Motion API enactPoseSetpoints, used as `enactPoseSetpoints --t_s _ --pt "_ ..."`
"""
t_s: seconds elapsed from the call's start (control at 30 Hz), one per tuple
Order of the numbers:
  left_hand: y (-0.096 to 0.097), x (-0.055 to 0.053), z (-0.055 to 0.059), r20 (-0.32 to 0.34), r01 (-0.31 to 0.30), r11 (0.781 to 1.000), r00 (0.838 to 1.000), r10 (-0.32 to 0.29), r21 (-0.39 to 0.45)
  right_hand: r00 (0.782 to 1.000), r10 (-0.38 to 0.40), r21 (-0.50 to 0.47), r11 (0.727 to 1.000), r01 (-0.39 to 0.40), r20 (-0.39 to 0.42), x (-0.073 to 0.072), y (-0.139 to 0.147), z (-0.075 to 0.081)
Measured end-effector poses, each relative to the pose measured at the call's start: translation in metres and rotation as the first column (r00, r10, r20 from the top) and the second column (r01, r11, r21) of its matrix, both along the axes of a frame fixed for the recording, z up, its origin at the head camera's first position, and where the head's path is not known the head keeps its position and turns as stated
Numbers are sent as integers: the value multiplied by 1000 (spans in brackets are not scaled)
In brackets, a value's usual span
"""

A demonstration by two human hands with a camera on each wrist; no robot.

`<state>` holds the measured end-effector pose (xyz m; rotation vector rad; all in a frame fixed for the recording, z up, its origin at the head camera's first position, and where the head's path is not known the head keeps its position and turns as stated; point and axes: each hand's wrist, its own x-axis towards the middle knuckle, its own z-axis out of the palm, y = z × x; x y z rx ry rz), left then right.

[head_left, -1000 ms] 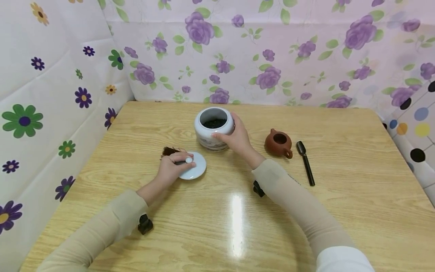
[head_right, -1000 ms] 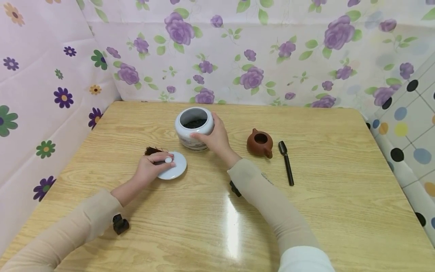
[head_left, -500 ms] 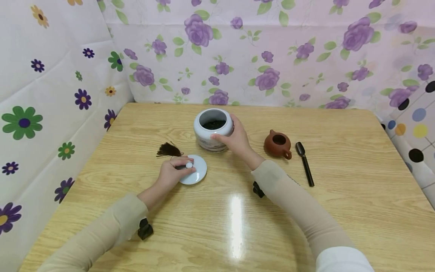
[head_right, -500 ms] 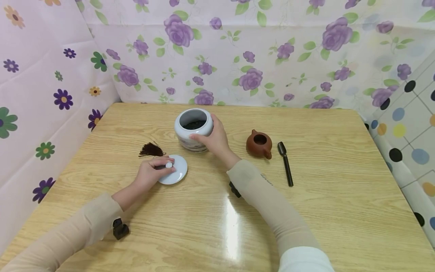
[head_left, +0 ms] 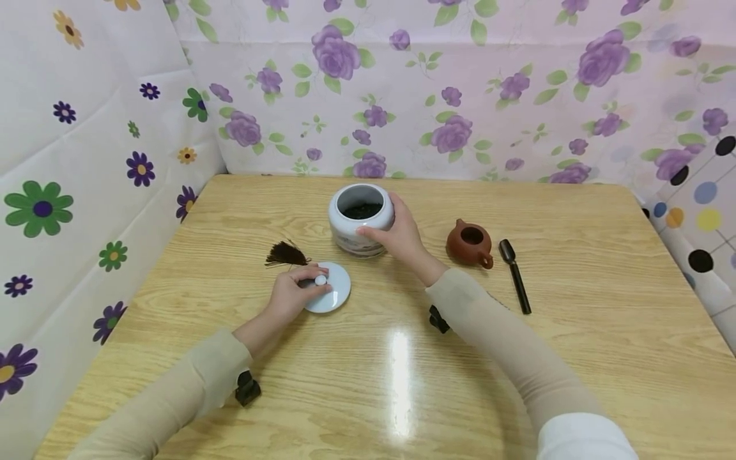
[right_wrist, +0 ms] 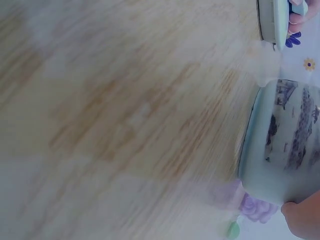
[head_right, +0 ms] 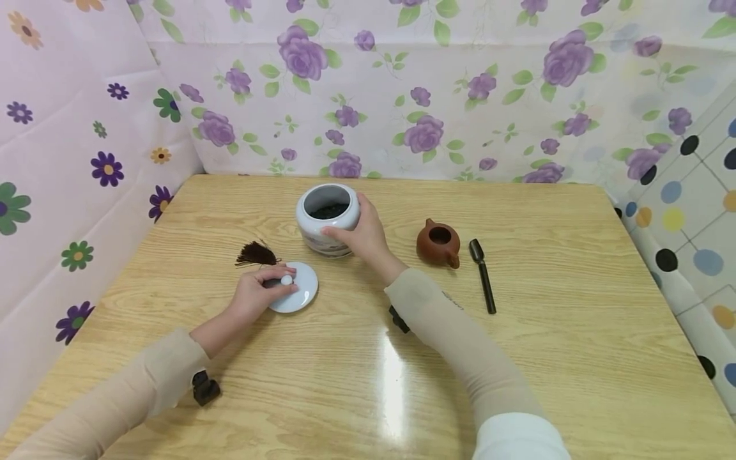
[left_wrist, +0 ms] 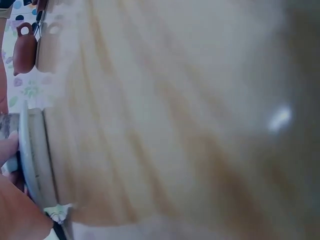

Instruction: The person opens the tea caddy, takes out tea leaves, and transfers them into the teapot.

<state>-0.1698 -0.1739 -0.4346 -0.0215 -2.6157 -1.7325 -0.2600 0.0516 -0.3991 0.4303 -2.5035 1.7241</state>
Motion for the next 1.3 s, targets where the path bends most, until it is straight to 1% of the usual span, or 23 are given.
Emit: enactPoseSetpoints --t_s 0.17,0.27,0.4,0.47,0.57,0.67,0.87,0.9,0.97,1.07,1.17,1.3 --pt "-2 -1 5 2 46 998 999 -46 -39 1000 16 28 999 -16 -9 -2 0 3" --pt "-2 -1 11 15 90 993 996 -89 -80 1000 2 64 998 -2 7 -1 0 6" --pt "-3 -2 22 30 172 972 985 -169 -158 999 -21 100 995 18 24 3 0 11" --pt "-2 -3 29 30 207 961 978 -205 -186 999 -32 122 992 29 17 6 1 15" --pt "-2 -5 38 27 228 954 973 -227 -195 998 -55 147 988 56 -16 11 3 21" --pt "-2 -7 45 10 217 960 976 -219 -176 996 -74 159 984 79 -40 16 7 27" --pt "-1 -13 59 -52 150 980 986 -158 -127 992 -113 172 978 122 -56 27 20 37" --pt "0 -15 61 -53 139 983 988 -146 -118 991 -118 173 977 127 -60 29 23 38" --pt "1 -19 65 -72 129 987 988 -136 -97 990 -126 167 977 136 -70 33 31 41" --pt "3 -25 70 -83 126 990 988 -132 -67 984 -139 161 975 155 -111 39 47 45" --pt "6 -30 74 -99 132 990 986 -136 -54 974 -171 166 967 196 -151 44 65 46" --pt "11 -37 76 -109 136 990 984 -140 -48 969 -209 160 960 230 -135 53 90 45"
